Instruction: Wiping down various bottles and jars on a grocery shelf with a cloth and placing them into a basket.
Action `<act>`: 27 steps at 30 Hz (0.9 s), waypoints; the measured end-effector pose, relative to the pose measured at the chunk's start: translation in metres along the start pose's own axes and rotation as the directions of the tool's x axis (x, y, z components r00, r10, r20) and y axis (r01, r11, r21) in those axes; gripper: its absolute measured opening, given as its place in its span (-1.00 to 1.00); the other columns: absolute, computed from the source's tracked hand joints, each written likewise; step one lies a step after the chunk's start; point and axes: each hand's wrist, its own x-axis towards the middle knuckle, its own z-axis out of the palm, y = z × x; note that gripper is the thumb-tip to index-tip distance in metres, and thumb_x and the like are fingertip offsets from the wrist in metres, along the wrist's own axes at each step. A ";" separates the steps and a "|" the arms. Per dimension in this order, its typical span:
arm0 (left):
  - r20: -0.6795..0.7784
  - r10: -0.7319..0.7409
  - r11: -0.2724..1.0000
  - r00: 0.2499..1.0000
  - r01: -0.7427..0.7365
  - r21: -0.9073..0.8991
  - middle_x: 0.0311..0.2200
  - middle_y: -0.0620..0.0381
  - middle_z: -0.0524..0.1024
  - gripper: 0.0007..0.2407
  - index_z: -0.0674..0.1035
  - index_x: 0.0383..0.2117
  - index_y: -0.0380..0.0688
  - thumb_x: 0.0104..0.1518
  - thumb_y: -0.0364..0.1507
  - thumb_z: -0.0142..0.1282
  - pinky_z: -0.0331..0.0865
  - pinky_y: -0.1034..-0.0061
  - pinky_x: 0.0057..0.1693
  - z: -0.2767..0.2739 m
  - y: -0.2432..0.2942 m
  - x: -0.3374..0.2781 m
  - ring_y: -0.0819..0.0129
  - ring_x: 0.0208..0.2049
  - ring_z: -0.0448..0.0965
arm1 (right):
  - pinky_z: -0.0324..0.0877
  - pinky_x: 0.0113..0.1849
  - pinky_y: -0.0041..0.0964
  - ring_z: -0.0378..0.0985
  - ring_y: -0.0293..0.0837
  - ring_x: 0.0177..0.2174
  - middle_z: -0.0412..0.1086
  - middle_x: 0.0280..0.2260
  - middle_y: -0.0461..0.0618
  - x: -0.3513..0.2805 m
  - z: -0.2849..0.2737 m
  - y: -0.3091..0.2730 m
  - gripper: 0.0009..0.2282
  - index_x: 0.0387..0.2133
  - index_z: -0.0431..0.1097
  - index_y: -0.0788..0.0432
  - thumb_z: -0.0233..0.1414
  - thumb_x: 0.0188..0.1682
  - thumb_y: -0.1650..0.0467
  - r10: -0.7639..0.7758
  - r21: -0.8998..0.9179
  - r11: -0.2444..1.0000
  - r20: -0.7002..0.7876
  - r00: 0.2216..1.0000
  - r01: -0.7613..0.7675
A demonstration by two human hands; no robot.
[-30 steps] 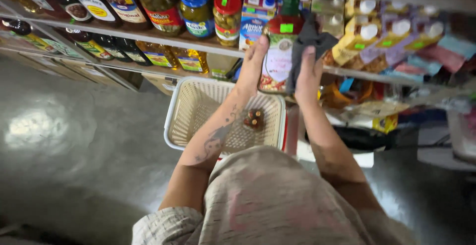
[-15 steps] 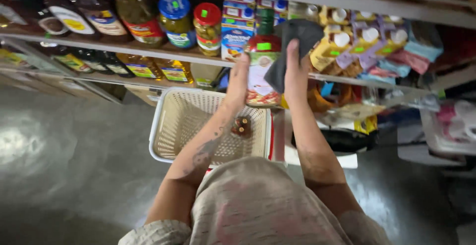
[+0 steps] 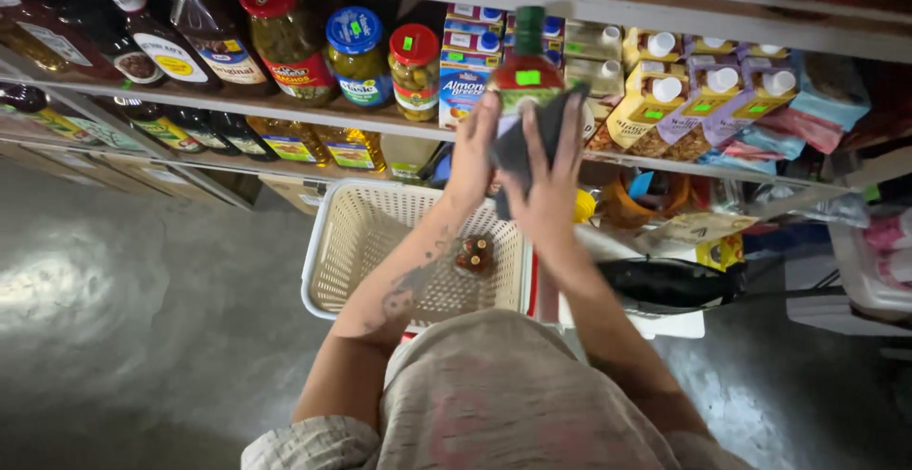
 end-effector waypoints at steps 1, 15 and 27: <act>-0.028 -0.016 0.999 0.999 0.015 -0.033 0.17 -0.38 0.41 -0.39 0.44 0.18 -0.47 0.30 -0.04 -0.05 0.08 0.09 0.43 0.000 -0.029 0.010 -0.06 0.31 0.28 | 0.16 0.27 0.35 -0.15 0.45 0.37 -0.40 0.45 0.23 0.014 0.001 0.014 -0.49 0.48 -0.10 -0.19 -0.16 0.28 0.18 -0.028 0.035 0.999 -0.016 0.999 0.028; 0.151 0.376 0.886 0.914 -0.402 0.231 0.18 -0.13 0.38 -0.57 0.46 0.23 -0.14 0.42 -0.12 -0.14 0.08 0.10 0.43 -0.007 -0.079 0.036 -0.10 0.30 0.29 | 0.43 -0.17 -0.29 0.48 -0.26 -0.22 0.42 -0.15 -0.12 -0.048 0.015 0.047 -0.52 0.05 0.31 0.04 0.34 -0.12 0.48 0.647 0.833 0.302 0.178 0.742 -0.464; 0.378 0.021 0.995 0.926 -0.057 0.084 0.41 -0.41 -0.02 -0.25 -0.02 0.45 -0.31 0.33 0.05 -0.20 -0.14 0.09 0.50 -0.006 -0.075 0.000 -0.15 0.44 -0.05 | 0.04 0.31 0.09 0.11 0.12 0.31 0.08 0.31 0.31 -0.011 0.046 0.123 -0.41 0.36 0.06 0.22 -0.06 0.24 0.07 0.597 0.672 0.520 0.156 0.787 -0.528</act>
